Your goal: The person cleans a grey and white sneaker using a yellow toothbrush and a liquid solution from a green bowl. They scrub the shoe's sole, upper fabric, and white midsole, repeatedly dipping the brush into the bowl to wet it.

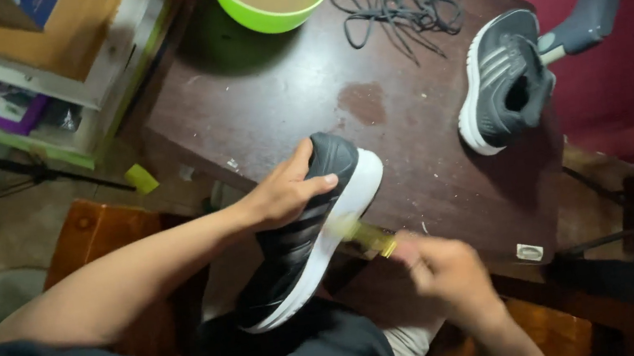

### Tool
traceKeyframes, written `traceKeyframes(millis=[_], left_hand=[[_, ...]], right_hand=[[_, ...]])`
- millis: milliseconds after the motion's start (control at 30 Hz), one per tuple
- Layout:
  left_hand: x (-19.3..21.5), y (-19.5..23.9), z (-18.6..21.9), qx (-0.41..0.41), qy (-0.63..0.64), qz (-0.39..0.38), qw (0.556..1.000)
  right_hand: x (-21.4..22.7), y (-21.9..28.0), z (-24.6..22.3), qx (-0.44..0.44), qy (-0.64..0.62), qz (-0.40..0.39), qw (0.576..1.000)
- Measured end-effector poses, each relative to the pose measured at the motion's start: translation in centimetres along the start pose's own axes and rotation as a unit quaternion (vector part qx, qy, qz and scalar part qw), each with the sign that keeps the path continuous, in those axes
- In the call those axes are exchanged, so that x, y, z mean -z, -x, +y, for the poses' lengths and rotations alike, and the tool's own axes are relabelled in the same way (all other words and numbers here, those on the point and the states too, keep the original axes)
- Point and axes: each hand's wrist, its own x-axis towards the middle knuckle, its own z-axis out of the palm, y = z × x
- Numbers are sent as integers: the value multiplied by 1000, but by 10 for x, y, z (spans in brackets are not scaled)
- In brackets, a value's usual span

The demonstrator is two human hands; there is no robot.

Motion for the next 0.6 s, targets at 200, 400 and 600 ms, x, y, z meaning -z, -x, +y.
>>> traceKeyframes(millis=[200,400,600], left_hand=[[1,-4,-1,4,32,-1,999],[-2,1,2,8,12,22,1000],[-2,-2,0,19,12,38,999]], right_hand=[[12,7,-14,92,36,24,995],[-3,6,13,-30,-1,55,998],[7,10,-24,-61,-69,128,987]])
